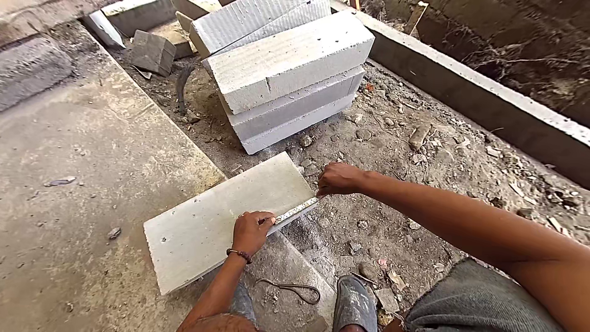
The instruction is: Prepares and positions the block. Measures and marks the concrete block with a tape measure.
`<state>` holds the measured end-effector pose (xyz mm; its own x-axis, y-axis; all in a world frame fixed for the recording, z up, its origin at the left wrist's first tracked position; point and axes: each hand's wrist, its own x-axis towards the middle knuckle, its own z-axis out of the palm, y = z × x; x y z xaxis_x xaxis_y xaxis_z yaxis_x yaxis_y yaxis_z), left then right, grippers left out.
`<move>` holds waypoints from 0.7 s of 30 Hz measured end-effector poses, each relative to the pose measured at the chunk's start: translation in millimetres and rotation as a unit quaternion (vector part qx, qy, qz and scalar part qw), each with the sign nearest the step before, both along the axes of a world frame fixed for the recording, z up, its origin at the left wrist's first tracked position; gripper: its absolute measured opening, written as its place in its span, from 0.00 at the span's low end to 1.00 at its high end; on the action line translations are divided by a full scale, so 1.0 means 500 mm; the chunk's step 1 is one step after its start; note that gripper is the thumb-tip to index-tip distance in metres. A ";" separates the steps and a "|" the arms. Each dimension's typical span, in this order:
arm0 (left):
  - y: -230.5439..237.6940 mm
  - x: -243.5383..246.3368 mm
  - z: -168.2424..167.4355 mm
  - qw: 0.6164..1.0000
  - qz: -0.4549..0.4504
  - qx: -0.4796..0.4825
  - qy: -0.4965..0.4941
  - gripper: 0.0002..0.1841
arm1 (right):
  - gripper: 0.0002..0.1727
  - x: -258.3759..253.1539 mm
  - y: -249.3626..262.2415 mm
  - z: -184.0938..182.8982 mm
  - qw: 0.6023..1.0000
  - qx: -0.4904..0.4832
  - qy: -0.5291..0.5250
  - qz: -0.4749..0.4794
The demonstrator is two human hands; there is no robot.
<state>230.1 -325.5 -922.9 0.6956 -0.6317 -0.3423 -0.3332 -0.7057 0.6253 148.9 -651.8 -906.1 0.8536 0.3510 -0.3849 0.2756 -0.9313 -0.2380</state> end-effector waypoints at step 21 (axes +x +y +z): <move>-0.006 0.009 0.011 0.999 0.019 0.003 0.041 0.07 | 0.28 0.004 -0.004 -0.004 1.000 0.007 0.009 -0.003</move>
